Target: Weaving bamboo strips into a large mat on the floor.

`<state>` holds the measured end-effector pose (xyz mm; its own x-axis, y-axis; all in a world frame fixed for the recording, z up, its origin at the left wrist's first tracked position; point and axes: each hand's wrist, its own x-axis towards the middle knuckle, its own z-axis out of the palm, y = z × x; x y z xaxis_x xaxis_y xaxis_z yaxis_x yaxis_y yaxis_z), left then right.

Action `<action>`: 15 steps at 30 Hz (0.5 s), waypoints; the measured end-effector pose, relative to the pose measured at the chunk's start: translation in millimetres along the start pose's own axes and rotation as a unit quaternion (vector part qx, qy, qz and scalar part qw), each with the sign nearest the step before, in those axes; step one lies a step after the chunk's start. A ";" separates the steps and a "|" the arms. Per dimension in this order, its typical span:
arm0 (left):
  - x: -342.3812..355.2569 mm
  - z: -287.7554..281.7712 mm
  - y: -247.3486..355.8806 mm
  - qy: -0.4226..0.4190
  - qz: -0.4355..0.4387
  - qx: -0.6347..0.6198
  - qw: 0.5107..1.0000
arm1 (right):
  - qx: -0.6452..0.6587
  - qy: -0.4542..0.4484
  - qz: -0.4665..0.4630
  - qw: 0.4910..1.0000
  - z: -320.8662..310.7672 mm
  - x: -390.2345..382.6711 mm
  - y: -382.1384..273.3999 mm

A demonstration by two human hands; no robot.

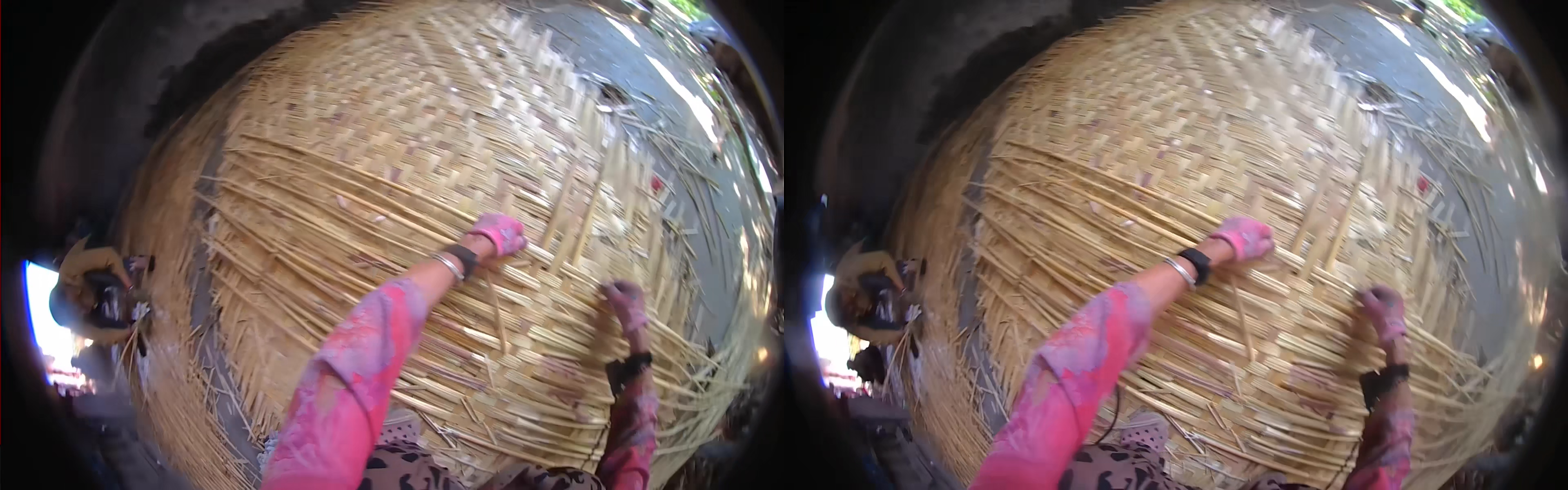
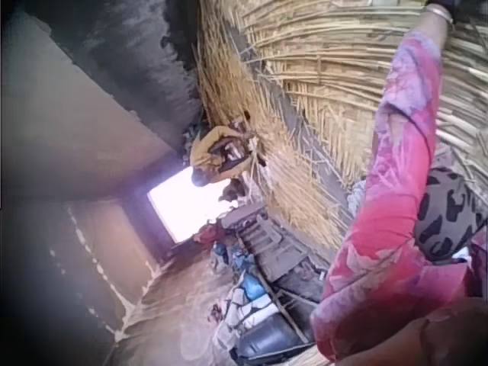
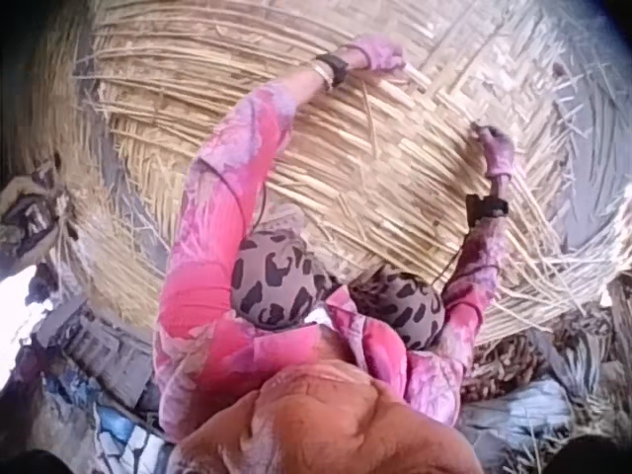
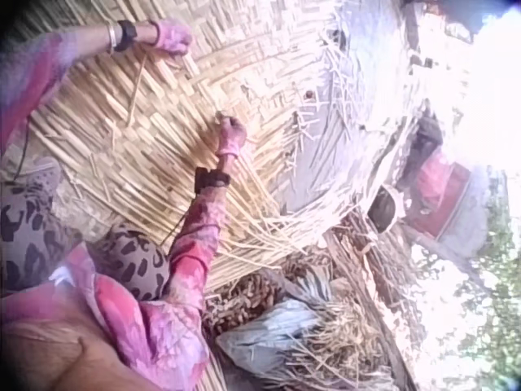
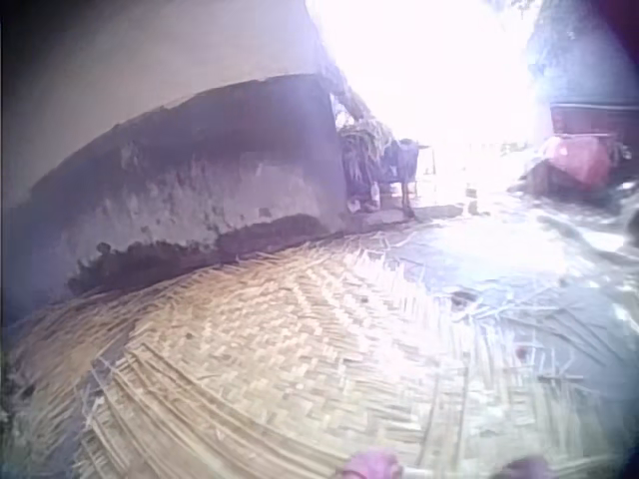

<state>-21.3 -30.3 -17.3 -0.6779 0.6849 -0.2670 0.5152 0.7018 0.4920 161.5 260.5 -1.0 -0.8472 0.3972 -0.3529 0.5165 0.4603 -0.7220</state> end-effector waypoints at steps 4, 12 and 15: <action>-9.8 -20.7 -8.4 -0.008 -0.026 0.025 0.999 | -0.058 -0.006 -0.026 0.998 46.0 7.4 -39.5; -5.6 -3.7 12.5 0.030 -0.009 -0.022 0.999 | -0.173 0.000 -0.019 0.985 37.1 1.9 -45.0; -9.1 11.9 6.2 0.050 -0.005 -0.014 0.999 | -0.215 0.008 -0.020 0.976 49.4 3.8 -38.0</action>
<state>-5.7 -29.9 -21.7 -0.7326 0.6542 -0.1879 0.4943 0.7011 0.5139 132.5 205.3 -4.2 -0.8671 0.3837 -0.3177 0.4911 0.7652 -0.4162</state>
